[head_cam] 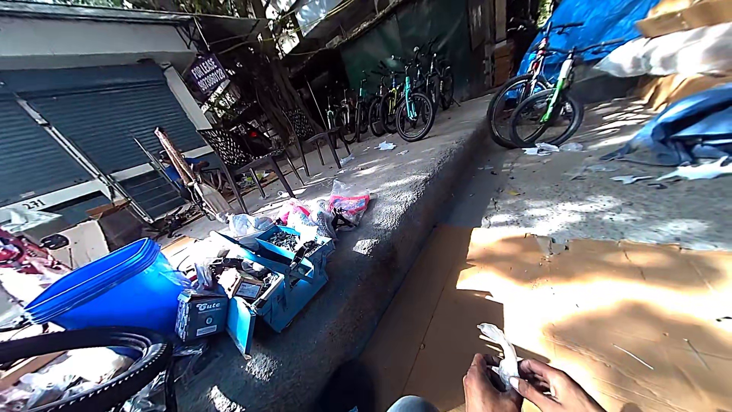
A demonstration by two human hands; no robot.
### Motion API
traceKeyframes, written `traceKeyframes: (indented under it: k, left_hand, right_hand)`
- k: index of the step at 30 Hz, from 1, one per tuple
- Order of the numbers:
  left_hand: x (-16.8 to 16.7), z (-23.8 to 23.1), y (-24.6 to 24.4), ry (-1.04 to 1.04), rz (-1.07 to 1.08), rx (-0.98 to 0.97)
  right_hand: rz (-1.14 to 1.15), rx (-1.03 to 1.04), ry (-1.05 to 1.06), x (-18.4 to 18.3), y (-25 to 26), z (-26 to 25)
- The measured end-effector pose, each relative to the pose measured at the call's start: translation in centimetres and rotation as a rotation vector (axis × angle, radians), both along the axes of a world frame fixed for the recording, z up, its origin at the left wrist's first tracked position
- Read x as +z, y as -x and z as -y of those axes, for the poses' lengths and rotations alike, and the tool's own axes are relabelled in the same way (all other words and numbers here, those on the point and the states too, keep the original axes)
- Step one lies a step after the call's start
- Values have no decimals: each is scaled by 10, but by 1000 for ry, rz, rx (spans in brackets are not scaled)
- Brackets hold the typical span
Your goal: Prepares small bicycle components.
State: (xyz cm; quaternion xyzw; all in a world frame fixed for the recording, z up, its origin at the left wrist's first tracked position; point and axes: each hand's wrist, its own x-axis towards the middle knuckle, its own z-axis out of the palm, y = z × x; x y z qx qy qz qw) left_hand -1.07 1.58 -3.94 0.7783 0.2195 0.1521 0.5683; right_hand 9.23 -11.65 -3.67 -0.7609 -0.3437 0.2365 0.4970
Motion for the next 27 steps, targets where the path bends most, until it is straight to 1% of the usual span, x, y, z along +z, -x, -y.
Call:
traceKeyframes:
  k: [3,6,11,14,17,23,25,27]
  left_hand:
    - [-2,-2,0,42,56,-61]
    - [4,-4,1,84,79,-70]
    - [2,-7,3,-33,99,-8]
    - [0,-11,4,-111,65,17]
    - [-1,-14,5,-111,35,36]
    - [4,-17,7,-182,-65,-12]
    - [5,-16,7,-183,-66,-5]
    - [4,-16,6,-172,-83,-49]
  right_hand:
    - [-61,-6,-35,0,-3,2]
    - [-136,-37,-58,7,-1,4]
    - [-93,-46,-63,6,0,4]
    - [-29,-49,-34,0,-4,1]
    - [-11,-58,-25,-6,-8,-2]
    - [-124,-147,-53,-2,-7,-4]
    - [-128,-157,-49,-1,-8,-4]
    - [-109,-148,-50,-3,-8,-4]
